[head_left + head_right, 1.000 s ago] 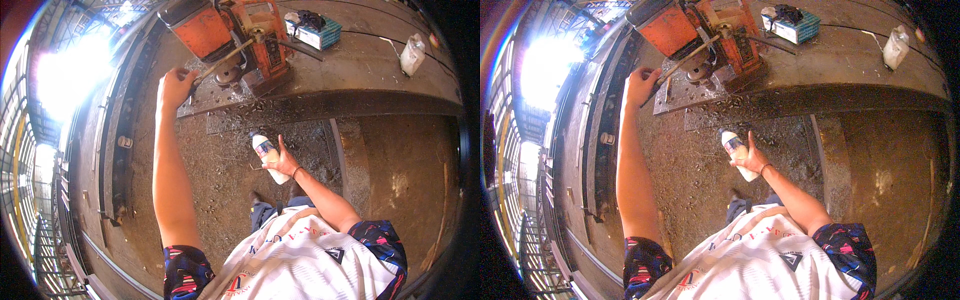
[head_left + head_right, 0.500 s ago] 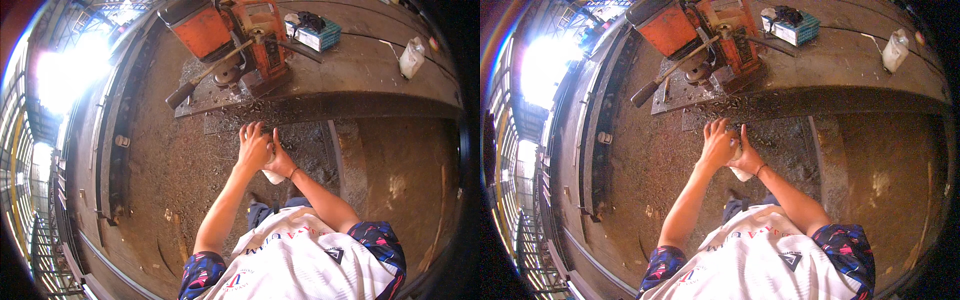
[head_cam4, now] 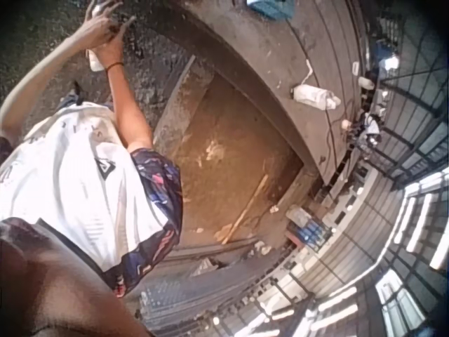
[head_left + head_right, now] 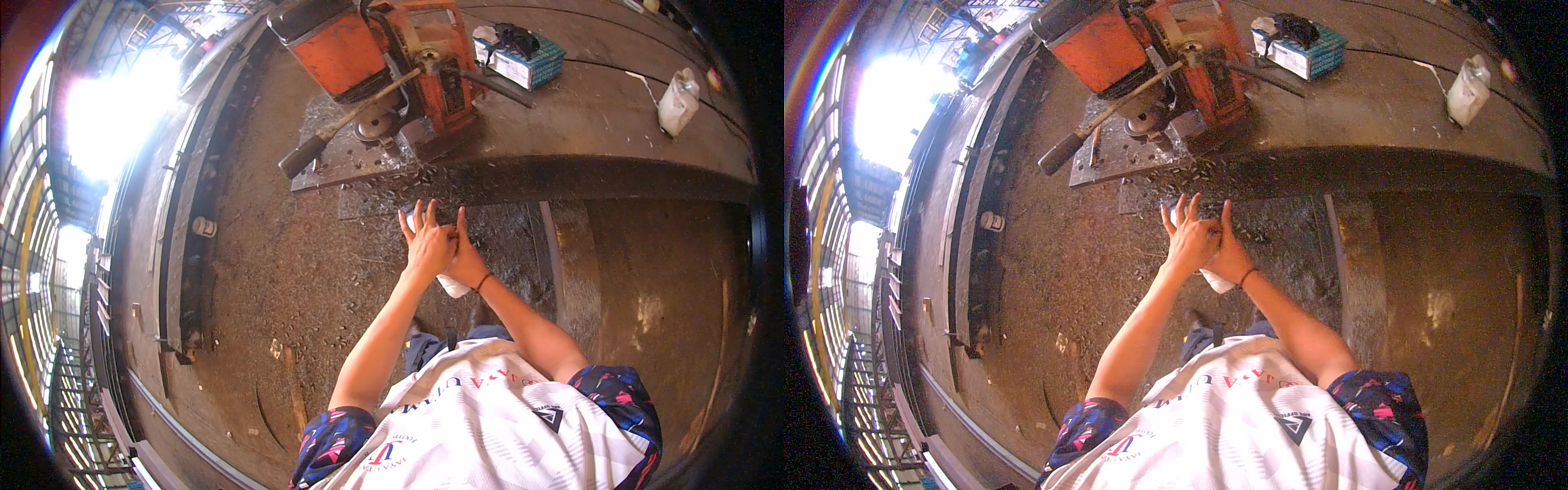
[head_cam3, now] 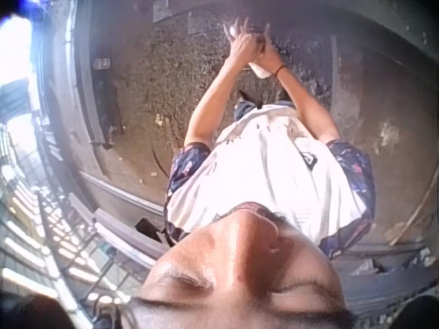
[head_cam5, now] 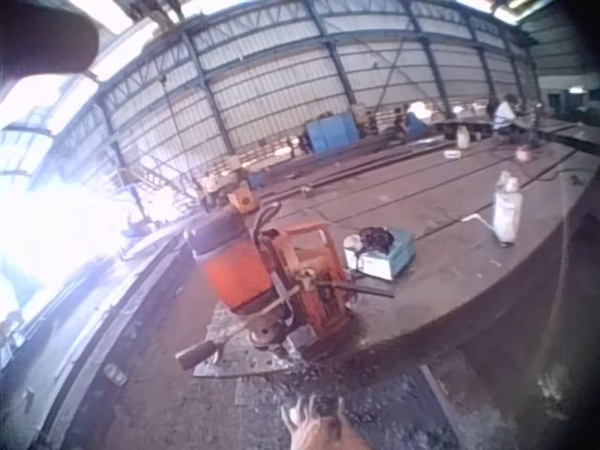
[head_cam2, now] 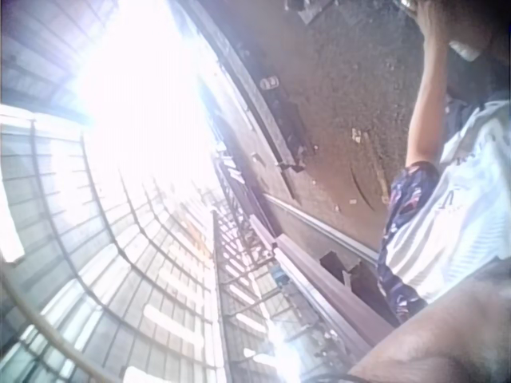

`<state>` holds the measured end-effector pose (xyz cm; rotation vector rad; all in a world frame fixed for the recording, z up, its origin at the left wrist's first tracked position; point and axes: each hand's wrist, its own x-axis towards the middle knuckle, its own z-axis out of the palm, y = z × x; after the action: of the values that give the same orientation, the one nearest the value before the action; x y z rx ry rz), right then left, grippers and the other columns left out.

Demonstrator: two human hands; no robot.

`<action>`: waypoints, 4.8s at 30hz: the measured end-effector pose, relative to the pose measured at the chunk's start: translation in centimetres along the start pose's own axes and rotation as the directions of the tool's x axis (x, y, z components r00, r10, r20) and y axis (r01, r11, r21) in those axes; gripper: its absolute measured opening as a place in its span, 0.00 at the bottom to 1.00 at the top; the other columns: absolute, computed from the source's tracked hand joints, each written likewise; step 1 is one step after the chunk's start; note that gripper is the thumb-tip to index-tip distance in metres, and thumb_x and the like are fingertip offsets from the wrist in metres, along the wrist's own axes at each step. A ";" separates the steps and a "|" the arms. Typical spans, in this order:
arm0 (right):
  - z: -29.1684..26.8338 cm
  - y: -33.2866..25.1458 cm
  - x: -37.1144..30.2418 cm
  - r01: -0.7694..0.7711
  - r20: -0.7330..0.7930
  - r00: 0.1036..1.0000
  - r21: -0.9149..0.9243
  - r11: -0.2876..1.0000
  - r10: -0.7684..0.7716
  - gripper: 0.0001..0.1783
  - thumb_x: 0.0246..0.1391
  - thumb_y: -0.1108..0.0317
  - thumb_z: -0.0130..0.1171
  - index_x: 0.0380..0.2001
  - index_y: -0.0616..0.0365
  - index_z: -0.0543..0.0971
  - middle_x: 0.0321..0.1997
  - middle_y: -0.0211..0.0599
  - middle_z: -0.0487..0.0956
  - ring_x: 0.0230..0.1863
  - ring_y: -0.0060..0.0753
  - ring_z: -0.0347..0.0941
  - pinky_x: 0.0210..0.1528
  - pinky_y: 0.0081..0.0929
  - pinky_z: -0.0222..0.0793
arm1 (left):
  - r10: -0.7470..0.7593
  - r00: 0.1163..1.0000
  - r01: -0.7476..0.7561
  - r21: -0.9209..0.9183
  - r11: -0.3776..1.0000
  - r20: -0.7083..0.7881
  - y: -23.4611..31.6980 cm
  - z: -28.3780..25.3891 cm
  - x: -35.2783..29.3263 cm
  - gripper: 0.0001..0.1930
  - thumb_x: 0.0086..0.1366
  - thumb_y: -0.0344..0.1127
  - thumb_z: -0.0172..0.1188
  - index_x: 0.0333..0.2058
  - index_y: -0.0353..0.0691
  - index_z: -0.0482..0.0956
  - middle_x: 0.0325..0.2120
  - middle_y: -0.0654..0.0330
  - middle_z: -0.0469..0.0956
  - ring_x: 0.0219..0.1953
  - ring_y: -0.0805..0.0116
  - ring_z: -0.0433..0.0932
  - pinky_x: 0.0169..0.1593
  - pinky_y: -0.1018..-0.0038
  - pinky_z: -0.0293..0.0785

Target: The person operates a stationary drill press to drill holes into a metal plate. They repeatedly apply liquid from a bottle to the drill bit and work area while lowering and raising the drill head.

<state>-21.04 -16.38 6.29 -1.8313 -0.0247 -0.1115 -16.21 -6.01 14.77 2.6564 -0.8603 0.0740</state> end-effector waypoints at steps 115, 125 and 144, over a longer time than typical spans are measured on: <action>1.0 2.3 -0.6 -0.368 0.130 0.928 0.157 0.916 0.351 0.24 0.45 0.54 0.67 0.38 0.62 0.79 0.30 0.44 0.83 0.29 0.37 0.80 0.33 0.34 0.74 | -0.356 0.917 0.341 -0.111 0.934 -0.181 -11.6 -23.6 11.1 0.30 0.56 0.60 0.60 0.35 0.32 0.84 0.30 0.41 0.81 0.37 0.48 0.82 0.44 0.61 0.76; 0.7 3.2 -0.6 -0.395 0.214 0.909 0.173 0.902 0.357 0.21 0.48 0.62 0.64 0.44 0.61 0.77 0.34 0.35 0.81 0.31 0.26 0.77 0.36 0.27 0.74 | -0.384 0.817 0.281 -0.286 0.916 -0.430 -11.1 -23.2 10.4 0.24 0.58 0.53 0.60 0.33 0.33 0.83 0.26 0.47 0.82 0.32 0.51 0.82 0.40 0.63 0.75; 4.9 -7.4 1.6 0.076 -0.036 0.996 -0.063 0.995 -0.078 0.23 0.59 0.53 0.58 0.47 0.61 0.75 0.49 0.45 0.76 0.51 0.43 0.72 0.53 0.36 0.66 | -0.282 0.845 0.395 -0.886 -0.242 0.454 -6.9 0.8 -9.9 0.33 0.67 0.48 0.58 0.63 0.37 0.59 0.56 0.57 0.69 0.57 0.67 0.69 0.59 0.67 0.65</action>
<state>-19.70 -9.74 12.32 -1.8896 -0.0651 -0.2038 -20.33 4.44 10.38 1.1435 0.0986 -0.6263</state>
